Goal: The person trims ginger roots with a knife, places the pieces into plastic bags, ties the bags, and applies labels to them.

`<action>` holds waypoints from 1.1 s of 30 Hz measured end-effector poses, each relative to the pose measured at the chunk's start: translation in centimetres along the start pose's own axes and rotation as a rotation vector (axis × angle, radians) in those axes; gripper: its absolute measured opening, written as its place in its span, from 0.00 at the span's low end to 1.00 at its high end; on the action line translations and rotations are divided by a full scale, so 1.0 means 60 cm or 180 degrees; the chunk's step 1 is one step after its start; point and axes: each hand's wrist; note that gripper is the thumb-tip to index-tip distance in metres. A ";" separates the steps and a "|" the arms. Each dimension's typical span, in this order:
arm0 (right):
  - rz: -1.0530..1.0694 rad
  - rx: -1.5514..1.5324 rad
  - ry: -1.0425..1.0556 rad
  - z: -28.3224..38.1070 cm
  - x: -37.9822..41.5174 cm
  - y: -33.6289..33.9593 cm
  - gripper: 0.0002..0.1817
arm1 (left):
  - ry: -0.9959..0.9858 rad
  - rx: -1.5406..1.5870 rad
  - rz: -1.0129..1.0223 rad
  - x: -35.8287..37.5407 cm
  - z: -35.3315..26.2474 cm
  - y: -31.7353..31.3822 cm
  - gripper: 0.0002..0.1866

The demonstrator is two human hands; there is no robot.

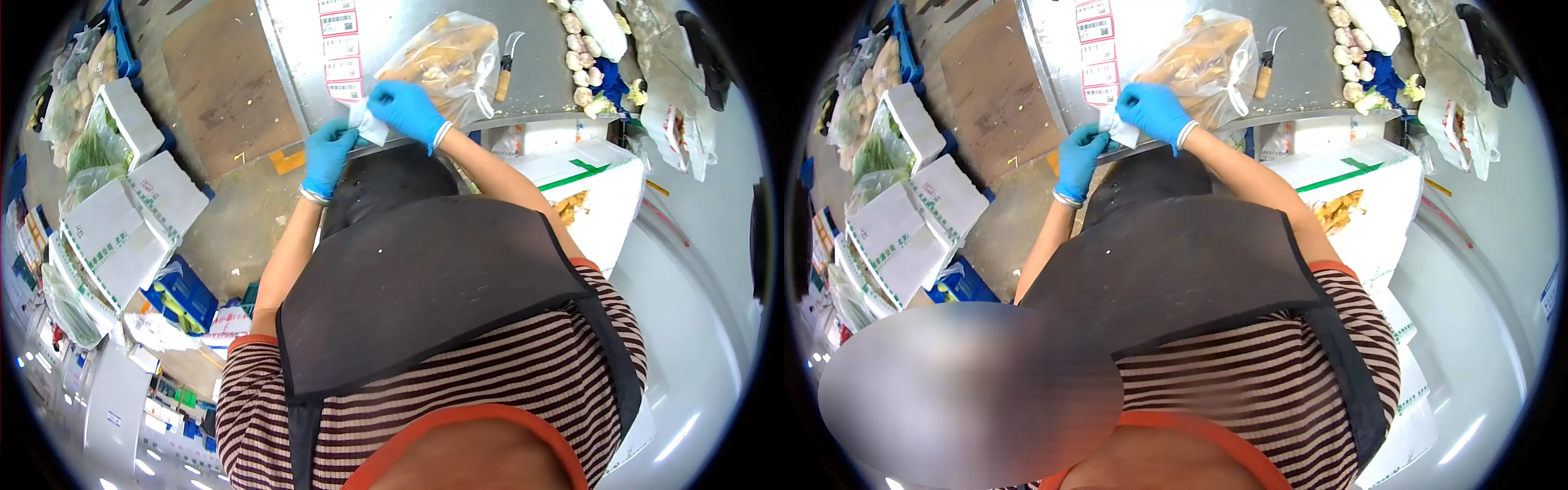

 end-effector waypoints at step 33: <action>-0.1186 0.0895 0.1049 -0.081 -0.020 0.201 0.42 | -0.1443 -0.2343 0.0891 -0.170 -0.019 -0.228 0.15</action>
Point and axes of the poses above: each hand's wrist, its own x-axis away from the middle knuckle, its own y-axis out of the back of the hand, z = x × y, and after that the axes turned 12 degrees about x, right-handed
